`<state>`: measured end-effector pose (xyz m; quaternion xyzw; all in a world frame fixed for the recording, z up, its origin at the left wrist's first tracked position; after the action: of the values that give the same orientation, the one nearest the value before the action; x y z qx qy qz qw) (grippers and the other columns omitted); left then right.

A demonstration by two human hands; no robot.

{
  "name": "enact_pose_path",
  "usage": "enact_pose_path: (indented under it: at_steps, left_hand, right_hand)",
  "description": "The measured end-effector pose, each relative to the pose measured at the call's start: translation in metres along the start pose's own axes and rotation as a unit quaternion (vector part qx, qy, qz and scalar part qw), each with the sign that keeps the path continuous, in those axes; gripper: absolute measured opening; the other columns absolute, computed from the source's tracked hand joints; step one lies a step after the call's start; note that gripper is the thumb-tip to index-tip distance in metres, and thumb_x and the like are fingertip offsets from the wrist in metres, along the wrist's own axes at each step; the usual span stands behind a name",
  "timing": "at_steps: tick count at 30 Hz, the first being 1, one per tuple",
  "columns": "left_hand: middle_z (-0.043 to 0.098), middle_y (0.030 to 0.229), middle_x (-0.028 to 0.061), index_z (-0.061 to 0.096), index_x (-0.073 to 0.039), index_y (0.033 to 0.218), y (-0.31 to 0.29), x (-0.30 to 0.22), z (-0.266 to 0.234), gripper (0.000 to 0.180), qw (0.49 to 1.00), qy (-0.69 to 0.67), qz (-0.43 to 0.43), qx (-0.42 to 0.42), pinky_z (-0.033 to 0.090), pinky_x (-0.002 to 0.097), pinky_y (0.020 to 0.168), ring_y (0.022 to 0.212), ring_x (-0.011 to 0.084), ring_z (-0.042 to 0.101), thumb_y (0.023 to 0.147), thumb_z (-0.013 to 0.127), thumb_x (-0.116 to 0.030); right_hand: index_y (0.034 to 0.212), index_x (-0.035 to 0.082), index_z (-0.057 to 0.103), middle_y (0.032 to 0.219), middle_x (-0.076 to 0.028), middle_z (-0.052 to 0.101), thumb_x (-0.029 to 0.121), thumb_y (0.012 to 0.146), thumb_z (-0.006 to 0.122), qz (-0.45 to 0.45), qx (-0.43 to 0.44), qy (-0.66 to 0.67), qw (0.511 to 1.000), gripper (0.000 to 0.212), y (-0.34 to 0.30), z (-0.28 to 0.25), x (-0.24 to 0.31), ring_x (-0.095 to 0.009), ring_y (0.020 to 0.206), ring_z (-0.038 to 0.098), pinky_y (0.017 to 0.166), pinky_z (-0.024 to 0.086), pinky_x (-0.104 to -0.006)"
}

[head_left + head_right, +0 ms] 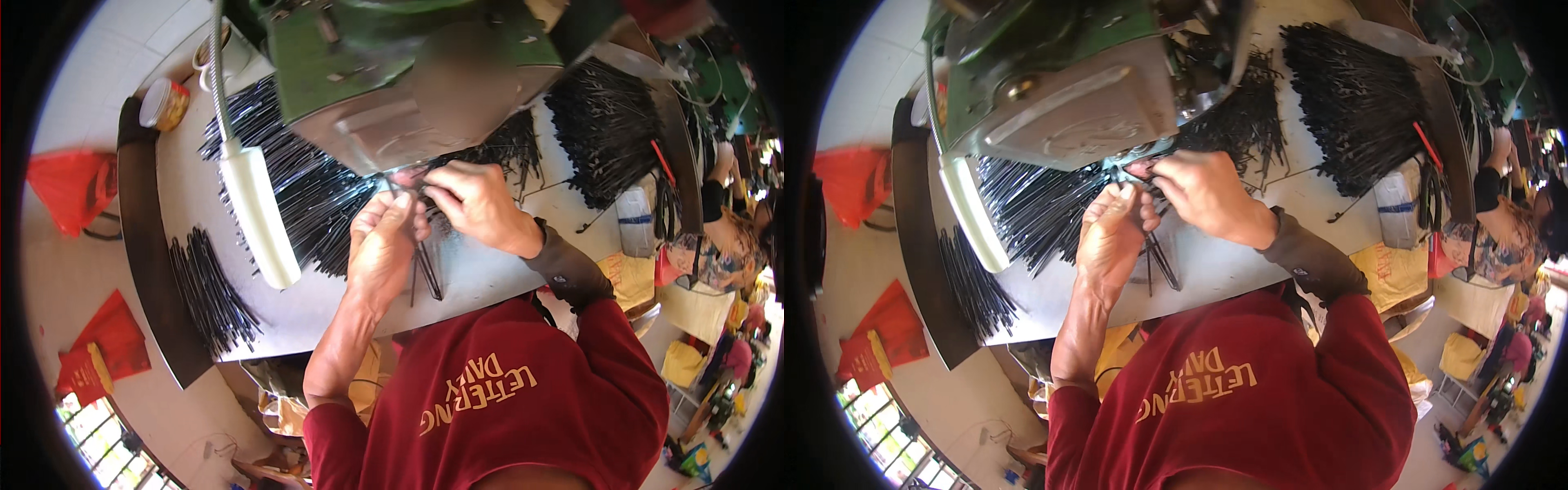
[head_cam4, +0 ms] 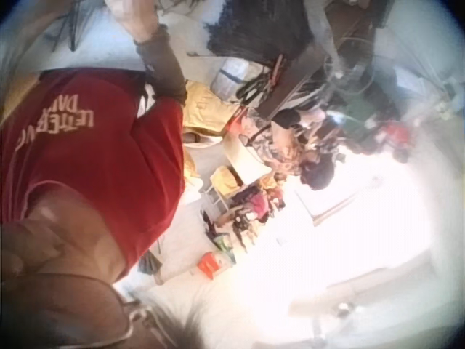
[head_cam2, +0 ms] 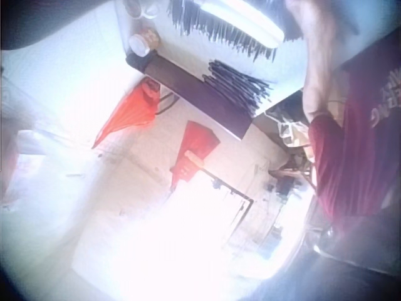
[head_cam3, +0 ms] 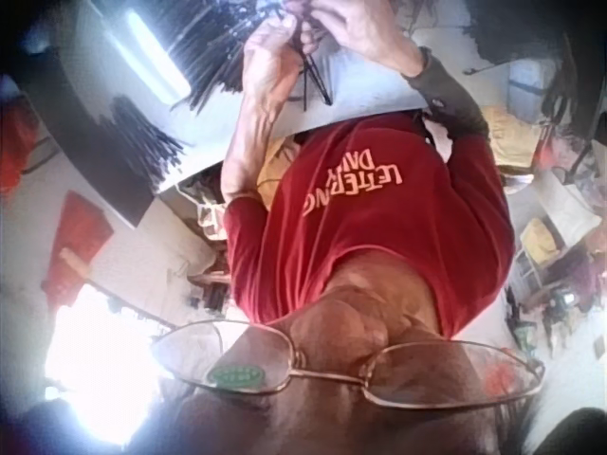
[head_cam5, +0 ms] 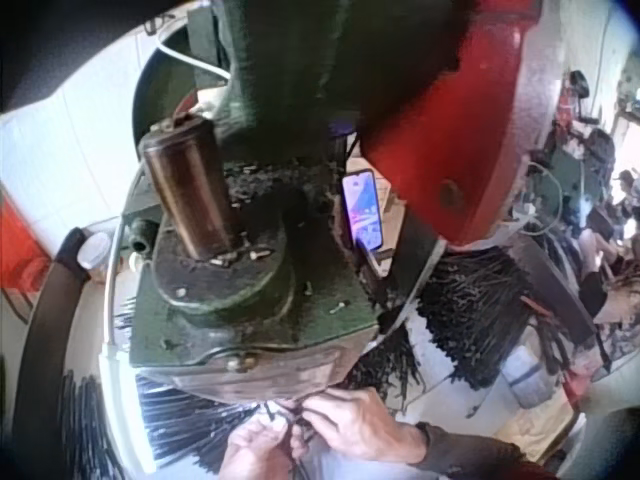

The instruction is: The person fastens metal tips onto thin rods using a machine and arranges the processed rods into stacks on the table by hand.

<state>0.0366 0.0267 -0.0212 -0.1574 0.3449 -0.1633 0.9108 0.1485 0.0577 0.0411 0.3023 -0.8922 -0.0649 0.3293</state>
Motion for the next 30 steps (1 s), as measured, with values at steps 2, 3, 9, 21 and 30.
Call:
enact_pose_path:
  at_steps: [2, 3, 9, 21, 30]
  left_hand:
    - [0.062, 0.084, 0.0044, 0.06, -0.004, 0.095, 0.005, 0.0, 0.003, 0.007, 1.0, 0.019, -0.008, -0.009, 0.048, 0.0271, 0.066, 0.072, 0.0118, 0.056, 0.094, 0.059, -0.011]
    - [0.063, 0.083, 0.0044, 0.061, -0.002, 0.097, 0.006, -0.002, 0.007, 0.009, 0.999, 0.035, -0.002, -0.003, 0.048, 0.0261, 0.064, 0.07, 0.0117, 0.057, 0.094, 0.06, -0.01]
    - [0.062, 0.071, 0.0036, 0.062, 0.003, 0.093, 0.016, -0.016, 0.007, 0.009, 0.974, 0.195, 0.108, -0.037, 0.046, 0.023, 0.049, 0.056, 0.0087, 0.056, 0.091, 0.062, -0.006]
    - [0.061, 0.072, 0.0007, 0.058, 0.001, 0.107, 0.014, -0.035, 0.008, 0.019, 0.95, 0.262, 0.167, -0.041, 0.044, 0.0201, 0.045, 0.051, 0.0038, 0.051, 0.088, 0.057, 0.003]
    - [0.058, 0.063, 0.0008, 0.058, 0.0, 0.103, 0.024, -0.041, 0.016, 0.02, 0.946, 0.287, 0.148, -0.019, 0.042, 0.0213, 0.045, 0.049, 0.0037, 0.05, 0.084, 0.055, 0.004]
  right_hand:
    - [0.09, -0.001, 0.066, 0.072, -0.002, 0.065, 0.006, 0.087, 0.067, 0.206, -0.04, 0.351, 0.913, 0.008, -0.006, 0.011, -0.032, -0.008, 0.06, 0.06, 0.051, 0.047, -0.0232]
    - [0.089, -0.001, 0.065, 0.071, 0.001, 0.064, 0.01, 0.09, 0.066, 0.22, -0.054, 0.357, 0.906, 0.011, -0.008, 0.014, -0.04, -0.002, 0.06, 0.056, 0.049, 0.044, -0.0185]
    - [0.089, -0.001, 0.067, 0.069, -0.002, 0.066, 0.012, 0.09, 0.065, 0.301, -0.046, 0.413, 0.858, 0.013, -0.006, 0.015, -0.039, -0.004, 0.057, 0.056, 0.049, 0.043, -0.0197]
    - [0.095, -0.002, 0.067, 0.069, -0.003, 0.064, 0.013, 0.09, 0.066, 0.308, -0.048, 0.423, 0.851, 0.016, -0.005, 0.029, -0.043, -0.006, 0.054, 0.055, 0.049, 0.043, -0.0199]
    - [0.09, -0.002, 0.068, 0.069, -0.003, 0.062, 0.011, 0.091, 0.062, 0.299, -0.066, 0.539, 0.785, 0.014, 0.0, 0.034, -0.044, -0.007, 0.053, 0.051, 0.048, 0.04, -0.0205]
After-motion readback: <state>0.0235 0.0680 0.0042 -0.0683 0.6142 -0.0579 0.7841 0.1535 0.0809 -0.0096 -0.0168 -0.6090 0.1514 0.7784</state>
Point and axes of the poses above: each hand's wrist, its own y-axis towards the middle knuckle, its own z-axis out of the palm, x = y × z, the point moved 8 cm from there along y, towards the middle knuckle
